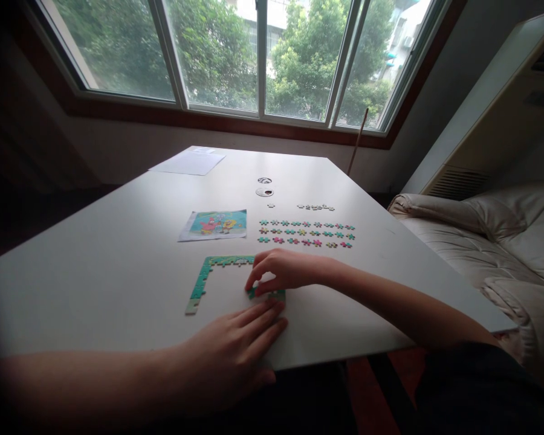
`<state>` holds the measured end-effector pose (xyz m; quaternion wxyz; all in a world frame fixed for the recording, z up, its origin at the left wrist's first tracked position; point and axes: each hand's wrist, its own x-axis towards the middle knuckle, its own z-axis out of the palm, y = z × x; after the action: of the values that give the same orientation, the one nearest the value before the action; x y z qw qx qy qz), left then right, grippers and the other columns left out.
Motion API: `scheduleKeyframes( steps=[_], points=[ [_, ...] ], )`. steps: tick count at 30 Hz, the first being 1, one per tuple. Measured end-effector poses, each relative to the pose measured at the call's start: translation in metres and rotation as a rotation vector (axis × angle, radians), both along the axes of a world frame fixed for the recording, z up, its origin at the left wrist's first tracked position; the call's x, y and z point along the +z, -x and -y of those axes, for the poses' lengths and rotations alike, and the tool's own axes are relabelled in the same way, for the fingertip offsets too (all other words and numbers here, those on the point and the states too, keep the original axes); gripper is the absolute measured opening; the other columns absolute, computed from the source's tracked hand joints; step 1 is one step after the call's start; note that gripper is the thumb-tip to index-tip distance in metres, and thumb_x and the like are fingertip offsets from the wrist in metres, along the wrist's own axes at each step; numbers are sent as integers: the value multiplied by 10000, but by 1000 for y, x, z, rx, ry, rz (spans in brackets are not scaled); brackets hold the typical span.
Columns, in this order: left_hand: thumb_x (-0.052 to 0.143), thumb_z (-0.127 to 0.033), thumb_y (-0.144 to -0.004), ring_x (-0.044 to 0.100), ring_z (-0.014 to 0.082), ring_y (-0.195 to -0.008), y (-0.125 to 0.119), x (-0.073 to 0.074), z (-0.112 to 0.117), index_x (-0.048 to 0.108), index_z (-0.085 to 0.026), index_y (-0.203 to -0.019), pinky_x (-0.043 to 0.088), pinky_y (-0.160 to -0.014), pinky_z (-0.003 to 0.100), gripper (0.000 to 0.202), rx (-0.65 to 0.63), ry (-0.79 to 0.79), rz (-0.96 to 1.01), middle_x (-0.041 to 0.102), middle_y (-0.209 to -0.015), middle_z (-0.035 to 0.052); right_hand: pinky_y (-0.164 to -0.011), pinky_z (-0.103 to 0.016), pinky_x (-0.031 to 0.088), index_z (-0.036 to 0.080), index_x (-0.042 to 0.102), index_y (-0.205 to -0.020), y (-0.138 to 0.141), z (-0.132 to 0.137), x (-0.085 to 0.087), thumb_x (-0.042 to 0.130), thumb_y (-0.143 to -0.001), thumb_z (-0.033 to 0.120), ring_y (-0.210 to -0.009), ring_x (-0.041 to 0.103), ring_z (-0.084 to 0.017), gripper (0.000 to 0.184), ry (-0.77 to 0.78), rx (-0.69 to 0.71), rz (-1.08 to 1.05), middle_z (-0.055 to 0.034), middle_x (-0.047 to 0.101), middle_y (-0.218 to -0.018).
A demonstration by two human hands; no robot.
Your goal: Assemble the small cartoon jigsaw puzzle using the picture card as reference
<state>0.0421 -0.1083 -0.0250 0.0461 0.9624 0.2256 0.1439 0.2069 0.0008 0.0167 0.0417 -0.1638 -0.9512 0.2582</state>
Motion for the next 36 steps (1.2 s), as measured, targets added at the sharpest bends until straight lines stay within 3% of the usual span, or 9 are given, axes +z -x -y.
scheduleKeyframes(
  steps=[6,11,16,21,27,32,36],
  points=[
    [403,-364,-913,469,327,-1169,4,10,-5,524,-26,-1154,406,-975,397,433,-30,-23,-23,532,-1228,215,-708,-223,438,143,669,-870,-3,-9,3,650,-765,195,-759,555,-118,119,-21,-52,74,-48,604,-874],
    [420,-270,-916,540,282,-1062,10,10,-13,545,-83,-1095,468,-875,383,287,-79,-33,-24,582,-1154,166,-630,-205,415,149,634,-820,-10,-11,0,657,-750,210,-679,510,-95,95,37,-154,10,-8,610,-774],
    [398,-152,-906,506,264,-1081,13,7,-20,521,-92,-1131,462,-870,365,263,-71,-69,-3,539,-1227,137,-583,-196,420,137,614,-850,-34,-12,6,596,-803,278,-636,506,-83,149,155,-237,-74,-11,616,-754],
    [410,-143,-890,495,255,-1064,13,5,-21,523,-93,-1132,442,-890,366,272,-50,-16,4,553,-1200,125,-587,-195,429,141,647,-878,-59,-11,5,562,-831,280,-629,528,-85,169,198,-192,52,-20,631,-749],
    [463,-108,-806,475,268,-1064,13,3,-18,496,-83,-1166,423,-898,378,362,-45,24,-1,527,-1240,128,-656,-220,446,184,673,-958,-68,3,-2,521,-862,267,-749,564,-109,198,43,-258,-15,-69,620,-967],
    [448,-109,-812,461,269,-1081,13,4,-17,490,-107,-1167,408,-895,389,357,-34,34,-5,510,-1266,114,-639,-248,426,170,683,-823,-73,18,-9,647,-759,357,-652,540,-122,200,-160,-503,23,-40,634,-758],
    [425,-116,-836,458,269,-1087,12,3,-16,485,-124,-1172,395,-902,390,342,-14,28,-9,510,-1265,111,-597,-224,418,178,683,-818,-70,22,-12,663,-728,336,-647,552,-120,183,-101,-575,43,-26,630,-728]
  ],
)
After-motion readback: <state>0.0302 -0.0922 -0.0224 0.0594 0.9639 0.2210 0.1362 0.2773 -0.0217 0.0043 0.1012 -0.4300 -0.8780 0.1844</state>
